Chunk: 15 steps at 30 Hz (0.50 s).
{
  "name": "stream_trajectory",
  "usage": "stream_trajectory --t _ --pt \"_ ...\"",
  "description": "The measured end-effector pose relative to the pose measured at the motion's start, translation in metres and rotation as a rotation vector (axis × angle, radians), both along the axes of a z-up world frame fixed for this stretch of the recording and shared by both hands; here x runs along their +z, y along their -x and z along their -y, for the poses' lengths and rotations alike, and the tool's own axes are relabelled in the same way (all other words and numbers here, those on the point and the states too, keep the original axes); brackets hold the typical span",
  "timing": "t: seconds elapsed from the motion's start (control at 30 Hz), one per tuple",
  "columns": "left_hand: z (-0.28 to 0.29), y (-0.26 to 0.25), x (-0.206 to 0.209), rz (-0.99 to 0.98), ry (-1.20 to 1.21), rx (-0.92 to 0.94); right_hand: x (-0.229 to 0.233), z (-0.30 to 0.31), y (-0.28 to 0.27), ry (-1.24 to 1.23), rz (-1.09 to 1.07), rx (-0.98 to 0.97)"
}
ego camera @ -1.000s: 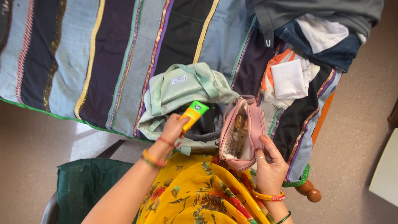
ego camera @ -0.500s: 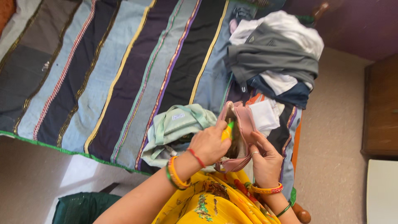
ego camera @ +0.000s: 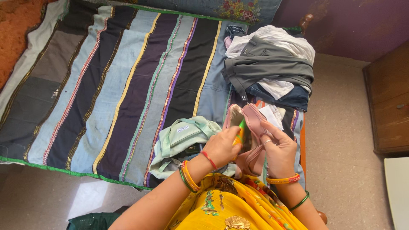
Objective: The person unzips a light green backpack on a bed, removes a floral-patterned tin box and places it on a nearby cabinet, then removes folded cloths and a pink pouch. The person opens the pouch, removes a small bottle and a tube, and places them back into the backpack.
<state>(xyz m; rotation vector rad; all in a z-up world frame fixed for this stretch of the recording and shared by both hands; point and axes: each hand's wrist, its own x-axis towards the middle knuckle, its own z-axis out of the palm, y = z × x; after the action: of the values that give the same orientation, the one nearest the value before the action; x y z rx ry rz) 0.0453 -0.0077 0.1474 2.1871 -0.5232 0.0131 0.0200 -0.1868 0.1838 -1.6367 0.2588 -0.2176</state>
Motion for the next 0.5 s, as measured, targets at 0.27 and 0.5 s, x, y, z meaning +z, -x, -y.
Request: stream_trajectory --t 0.27,0.5 --pt "0.008 0.012 0.009 0.205 0.143 0.175 0.007 -0.006 0.007 -0.092 0.052 0.046" --pt "-0.009 0.004 0.023 0.288 0.032 -0.175 0.008 0.009 0.007 -0.321 -0.013 -0.06"
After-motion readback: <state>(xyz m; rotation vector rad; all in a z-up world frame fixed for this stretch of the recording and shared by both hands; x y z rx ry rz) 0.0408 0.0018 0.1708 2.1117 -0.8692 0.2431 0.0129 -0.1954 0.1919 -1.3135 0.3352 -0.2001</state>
